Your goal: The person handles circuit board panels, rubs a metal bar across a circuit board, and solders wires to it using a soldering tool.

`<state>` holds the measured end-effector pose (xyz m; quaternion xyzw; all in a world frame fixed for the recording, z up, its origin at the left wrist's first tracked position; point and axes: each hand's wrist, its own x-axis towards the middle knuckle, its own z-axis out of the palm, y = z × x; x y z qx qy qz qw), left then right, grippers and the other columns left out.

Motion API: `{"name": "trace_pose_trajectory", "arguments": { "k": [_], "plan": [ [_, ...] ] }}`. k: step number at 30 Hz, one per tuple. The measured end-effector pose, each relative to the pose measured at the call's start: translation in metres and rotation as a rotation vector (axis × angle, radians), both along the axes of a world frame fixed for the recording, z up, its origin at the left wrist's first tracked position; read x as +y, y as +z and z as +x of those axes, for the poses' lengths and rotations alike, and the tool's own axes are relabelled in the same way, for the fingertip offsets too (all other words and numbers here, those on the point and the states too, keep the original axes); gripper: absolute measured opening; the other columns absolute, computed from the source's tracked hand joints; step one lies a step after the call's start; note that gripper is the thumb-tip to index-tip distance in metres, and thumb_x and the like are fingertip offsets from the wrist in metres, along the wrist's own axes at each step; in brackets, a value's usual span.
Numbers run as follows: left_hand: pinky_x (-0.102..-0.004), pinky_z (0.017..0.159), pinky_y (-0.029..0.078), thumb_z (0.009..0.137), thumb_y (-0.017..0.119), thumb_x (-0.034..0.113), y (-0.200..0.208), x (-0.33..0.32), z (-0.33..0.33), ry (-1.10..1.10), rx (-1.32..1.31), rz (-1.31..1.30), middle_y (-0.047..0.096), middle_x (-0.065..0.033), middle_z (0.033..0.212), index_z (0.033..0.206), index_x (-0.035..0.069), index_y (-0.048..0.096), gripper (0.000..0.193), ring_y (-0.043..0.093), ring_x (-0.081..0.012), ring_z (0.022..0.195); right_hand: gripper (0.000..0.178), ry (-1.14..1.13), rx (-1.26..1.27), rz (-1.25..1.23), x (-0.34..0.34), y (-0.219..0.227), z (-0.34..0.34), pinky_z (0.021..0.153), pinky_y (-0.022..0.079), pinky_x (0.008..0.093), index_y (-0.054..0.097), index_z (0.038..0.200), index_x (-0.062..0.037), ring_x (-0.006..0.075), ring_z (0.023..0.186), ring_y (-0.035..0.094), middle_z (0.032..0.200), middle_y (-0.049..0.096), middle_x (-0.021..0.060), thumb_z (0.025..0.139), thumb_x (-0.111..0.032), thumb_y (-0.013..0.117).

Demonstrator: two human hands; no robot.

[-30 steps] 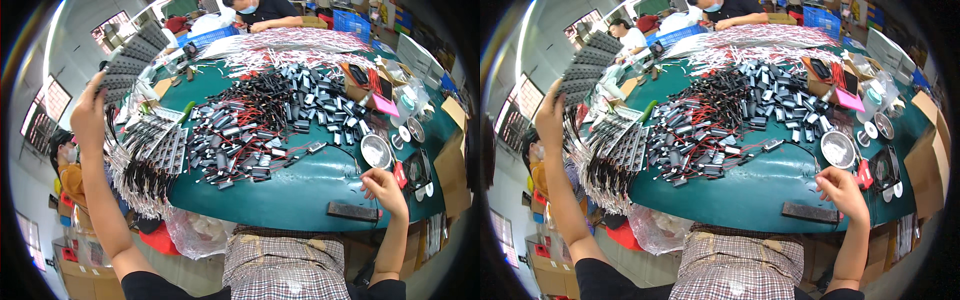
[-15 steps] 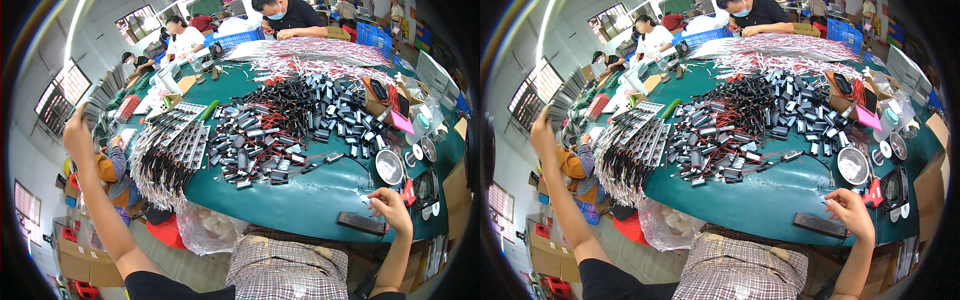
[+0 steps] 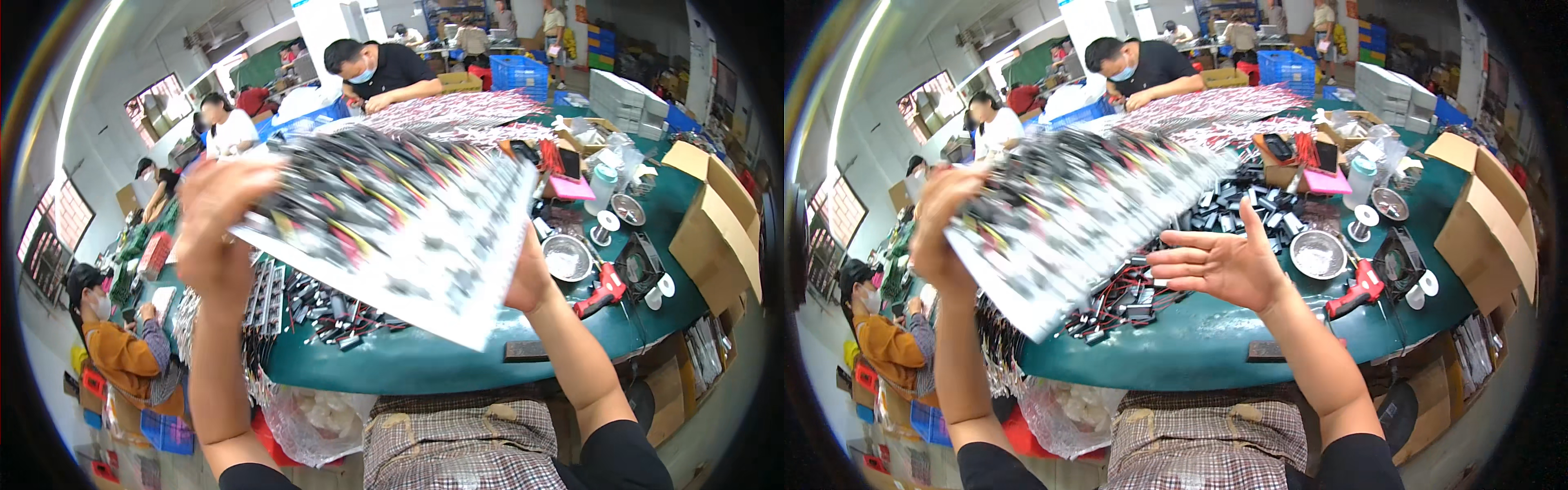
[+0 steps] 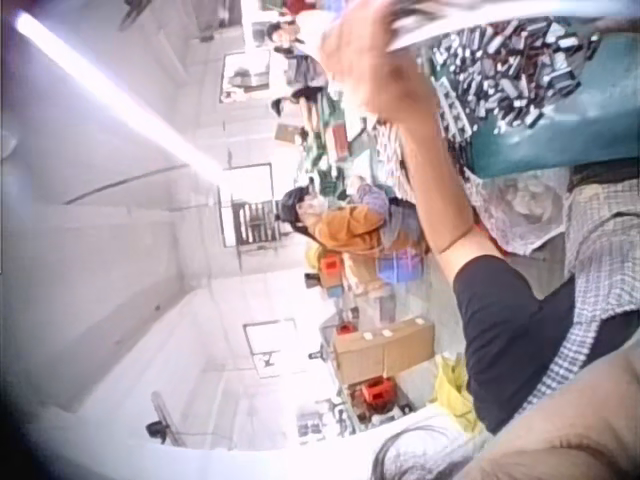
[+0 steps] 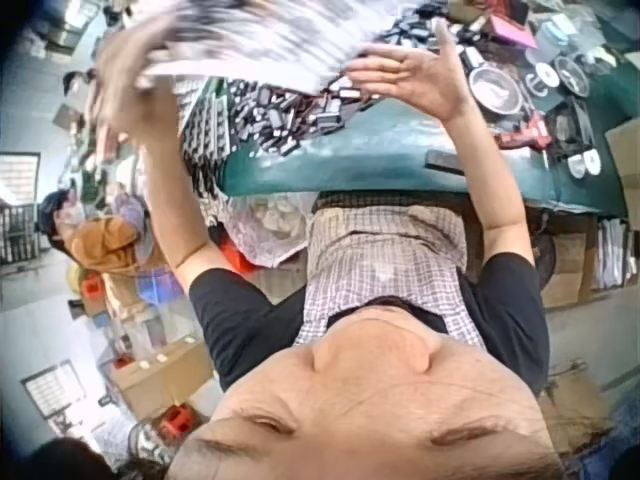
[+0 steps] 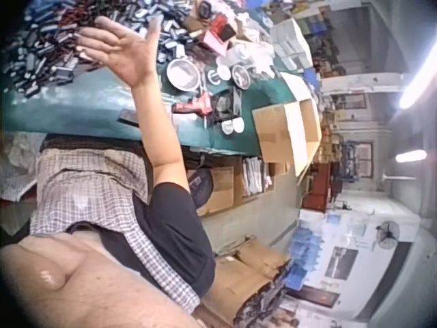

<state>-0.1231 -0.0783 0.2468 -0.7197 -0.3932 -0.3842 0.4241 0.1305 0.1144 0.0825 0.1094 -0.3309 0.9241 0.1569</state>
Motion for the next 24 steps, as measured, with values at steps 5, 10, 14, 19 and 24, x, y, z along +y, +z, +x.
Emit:
{"name": "trace_pose_trajectory", "arguments": {
  "k": [5, 10, 14, 19, 24],
  "plan": [
    [-0.0377, 0.106, 0.035, 0.086, 0.063, 0.011, -0.040, 0.031, 0.054, -0.144, 0.096, -0.186, 0.074, -0.0005, 0.104, 0.099, 0.020, 0.072, 0.019, 0.066, -0.0171, 0.101, 0.062, -0.160, 0.030, -0.261, -0.013, -0.001, 0.020, 0.102, 0.047, 0.0501, 0.050, 0.137, 0.0004, 0.0330, 0.117, 0.060, 0.134, 0.057, 0.0213, 0.095, -0.046, 0.049],
    [-0.0399, 0.101, 0.039, 0.075, 0.073, 0.009, -0.082, 0.063, 0.051, 0.034, -0.131, -0.219, 0.058, -0.0133, 0.130, 0.117, 0.012, 0.065, 0.043, 0.056, -0.0304, 0.118, 0.042, -0.610, -0.209, -0.103, -0.024, -0.019, 0.055, 0.088, 0.057, 0.0429, 0.057, 0.124, 0.0043, 0.0266, 0.096, 0.070, 0.112, 0.068, 0.0182, 0.091, -0.022, 0.052],
    [-0.0348, 0.099, 0.043, 0.093, 0.064, 0.012, -0.147, 0.071, 0.034, -0.176, -1.020, -0.472, 0.052, -0.0142, 0.130, 0.132, 0.000, 0.049, 0.043, 0.056, -0.0245, 0.117, 0.053, -0.846, -0.148, -0.065, -0.046, -0.017, 0.051, 0.092, 0.053, 0.0361, 0.045, 0.133, 0.0006, 0.0204, 0.108, 0.063, 0.116, 0.064, 0.0111, 0.083, 0.002, 0.059],
    [-0.0327, 0.081, 0.053, 0.105, 0.030, 0.051, -0.210, 0.051, 0.072, -0.596, -1.667, -0.771, 0.066, -0.0107, 0.113, 0.129, 0.001, 0.052, 0.060, 0.066, -0.0195, 0.091, 0.038, -0.895, -0.173, -0.124, -0.050, -0.026, 0.050, 0.085, 0.056, 0.0354, 0.057, 0.119, -0.0007, 0.0224, 0.097, 0.068, 0.106, 0.067, 0.0107, 0.083, 0.009, 0.062],
    [-0.0269, 0.062, 0.051, 0.098, 0.038, 0.062, -0.221, 0.034, 0.117, -0.925, -1.542, -1.069, 0.068, -0.0107, 0.104, 0.123, 0.001, 0.055, 0.068, 0.066, -0.0149, 0.080, 0.030, -0.932, -0.228, -0.173, -0.069, -0.015, 0.044, 0.074, 0.057, 0.0284, 0.062, 0.110, -0.0037, 0.0194, 0.089, 0.069, 0.100, 0.069, 0.0080, 0.083, 0.009, 0.065]
  ]
}}
